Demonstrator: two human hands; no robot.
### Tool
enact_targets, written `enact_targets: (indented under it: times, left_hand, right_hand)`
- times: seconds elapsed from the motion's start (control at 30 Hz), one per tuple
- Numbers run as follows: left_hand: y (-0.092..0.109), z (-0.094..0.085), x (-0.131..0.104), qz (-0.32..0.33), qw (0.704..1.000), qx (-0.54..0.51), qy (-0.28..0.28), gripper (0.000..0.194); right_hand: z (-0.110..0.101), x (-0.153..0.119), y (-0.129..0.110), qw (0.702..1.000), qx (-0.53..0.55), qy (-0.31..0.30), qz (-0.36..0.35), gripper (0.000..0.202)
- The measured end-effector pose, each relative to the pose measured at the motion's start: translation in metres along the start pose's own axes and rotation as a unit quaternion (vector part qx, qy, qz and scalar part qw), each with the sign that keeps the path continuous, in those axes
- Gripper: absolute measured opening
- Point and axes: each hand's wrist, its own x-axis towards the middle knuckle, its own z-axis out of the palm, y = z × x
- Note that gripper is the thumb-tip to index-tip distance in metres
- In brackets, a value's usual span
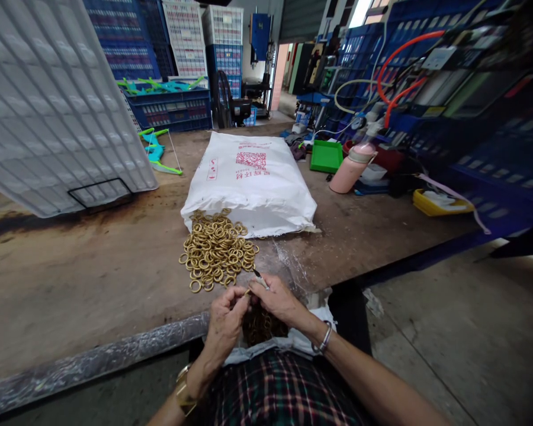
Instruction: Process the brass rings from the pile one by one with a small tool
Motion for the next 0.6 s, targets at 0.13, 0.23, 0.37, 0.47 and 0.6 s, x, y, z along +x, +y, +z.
enact_targets:
  times: [0.13,0.23,0.37,0.47,0.6]
  left_hand:
    - [-0.005,-0.002,0.0,-0.065,0.995,-0.06,-0.049,0.031]
    - [-0.004,-0.001,-0.001,-0.071,0.992,-0.086,-0.059,0.033]
    - [-0.003,0.001,-0.001,-0.064,0.992,-0.102,-0.043,0.034]
    - [-0.004,0.0,0.0,-0.063,0.993,-0.097,-0.03,0.034]
    - [-0.006,-0.001,0.001,-0.052,0.994,-0.087,-0.026,0.034]
  right_hand:
    - [0.001,0.0,-0.003,0.999,-0.034,0.006,-0.016,0.022]
    - [0.0,0.0,-0.006,0.999,-0.028,0.006,-0.013,0.022]
    - [-0.003,0.001,-0.005,0.997,-0.075,0.034,-0.012,0.021]
    - [-0.004,-0.003,-0.001,0.981,-0.183,0.023,-0.058,0.018]
    - [-0.001,-0.008,0.006,0.951,-0.29,-0.01,-0.104,0.014]
